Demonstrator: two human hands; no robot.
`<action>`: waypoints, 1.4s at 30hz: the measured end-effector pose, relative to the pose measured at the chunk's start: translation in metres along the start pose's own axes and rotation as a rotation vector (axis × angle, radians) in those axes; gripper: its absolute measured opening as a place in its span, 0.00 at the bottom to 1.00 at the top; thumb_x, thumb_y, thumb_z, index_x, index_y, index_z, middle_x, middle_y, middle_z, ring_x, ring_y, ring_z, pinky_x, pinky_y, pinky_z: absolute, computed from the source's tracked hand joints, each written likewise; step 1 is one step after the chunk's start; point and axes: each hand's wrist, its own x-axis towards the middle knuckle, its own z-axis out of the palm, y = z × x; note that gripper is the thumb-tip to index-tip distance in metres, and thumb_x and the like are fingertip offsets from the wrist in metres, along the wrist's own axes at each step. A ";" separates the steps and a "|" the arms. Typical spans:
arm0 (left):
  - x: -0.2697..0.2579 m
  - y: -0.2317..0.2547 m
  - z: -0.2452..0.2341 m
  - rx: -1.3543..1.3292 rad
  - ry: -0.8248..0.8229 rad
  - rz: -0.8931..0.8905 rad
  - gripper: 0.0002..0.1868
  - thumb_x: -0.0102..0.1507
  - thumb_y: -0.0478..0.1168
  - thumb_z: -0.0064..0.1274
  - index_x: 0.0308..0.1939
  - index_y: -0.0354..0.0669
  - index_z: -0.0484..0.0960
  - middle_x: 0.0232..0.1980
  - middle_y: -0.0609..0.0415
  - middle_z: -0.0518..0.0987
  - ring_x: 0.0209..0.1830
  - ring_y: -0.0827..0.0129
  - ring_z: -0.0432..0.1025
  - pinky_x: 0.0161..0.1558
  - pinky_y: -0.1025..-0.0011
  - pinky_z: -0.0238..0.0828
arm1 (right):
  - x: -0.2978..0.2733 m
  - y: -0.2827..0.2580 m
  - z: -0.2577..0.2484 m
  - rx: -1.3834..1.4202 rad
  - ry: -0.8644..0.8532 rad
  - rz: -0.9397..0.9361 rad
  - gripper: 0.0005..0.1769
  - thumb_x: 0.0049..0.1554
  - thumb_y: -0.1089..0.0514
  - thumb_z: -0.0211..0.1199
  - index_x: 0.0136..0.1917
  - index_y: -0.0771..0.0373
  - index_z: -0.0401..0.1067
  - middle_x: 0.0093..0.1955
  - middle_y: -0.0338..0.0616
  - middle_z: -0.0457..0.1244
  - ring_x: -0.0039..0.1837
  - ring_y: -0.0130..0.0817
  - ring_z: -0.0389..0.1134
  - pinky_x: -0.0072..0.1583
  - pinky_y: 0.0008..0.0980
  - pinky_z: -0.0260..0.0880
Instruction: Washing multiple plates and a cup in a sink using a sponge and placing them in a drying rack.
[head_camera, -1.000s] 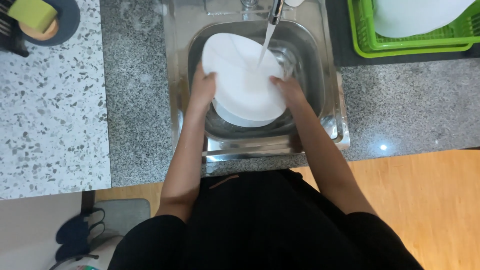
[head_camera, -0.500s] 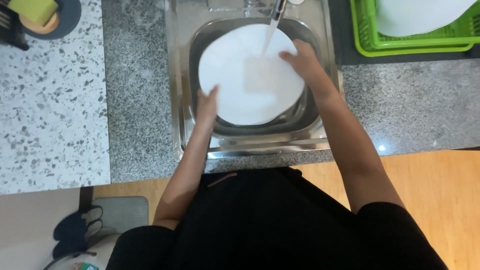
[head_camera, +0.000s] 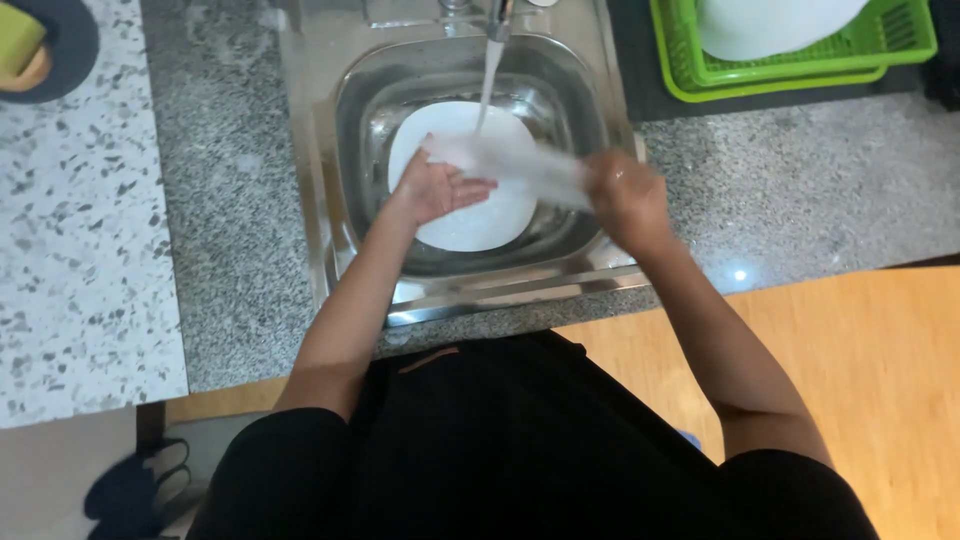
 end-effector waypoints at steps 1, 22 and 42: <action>0.026 0.002 -0.018 -0.061 0.031 0.041 0.37 0.59 0.68 0.43 0.47 0.34 0.76 0.39 0.37 0.82 0.39 0.41 0.80 0.46 0.44 0.78 | -0.005 -0.007 -0.004 0.070 0.011 -0.162 0.06 0.62 0.63 0.69 0.53 0.62 0.75 0.45 0.48 0.69 0.45 0.50 0.72 0.43 0.42 0.68; -0.054 0.026 -0.040 0.007 -0.106 0.714 0.26 0.70 0.40 0.56 0.70 0.34 0.70 0.61 0.36 0.79 0.57 0.49 0.79 0.67 0.51 0.72 | -0.005 0.001 0.081 -0.142 -0.476 -0.004 0.41 0.64 0.61 0.62 0.83 0.33 0.53 0.85 0.51 0.44 0.83 0.53 0.47 0.75 0.68 0.48; -0.107 0.013 -0.057 -0.124 0.337 0.502 0.24 0.66 0.45 0.60 0.61 0.33 0.76 0.52 0.37 0.82 0.52 0.49 0.80 0.55 0.52 0.80 | 0.043 -0.020 0.066 0.102 -0.233 -0.190 0.24 0.67 0.61 0.55 0.74 0.46 0.71 0.75 0.46 0.62 0.74 0.45 0.63 0.69 0.54 0.60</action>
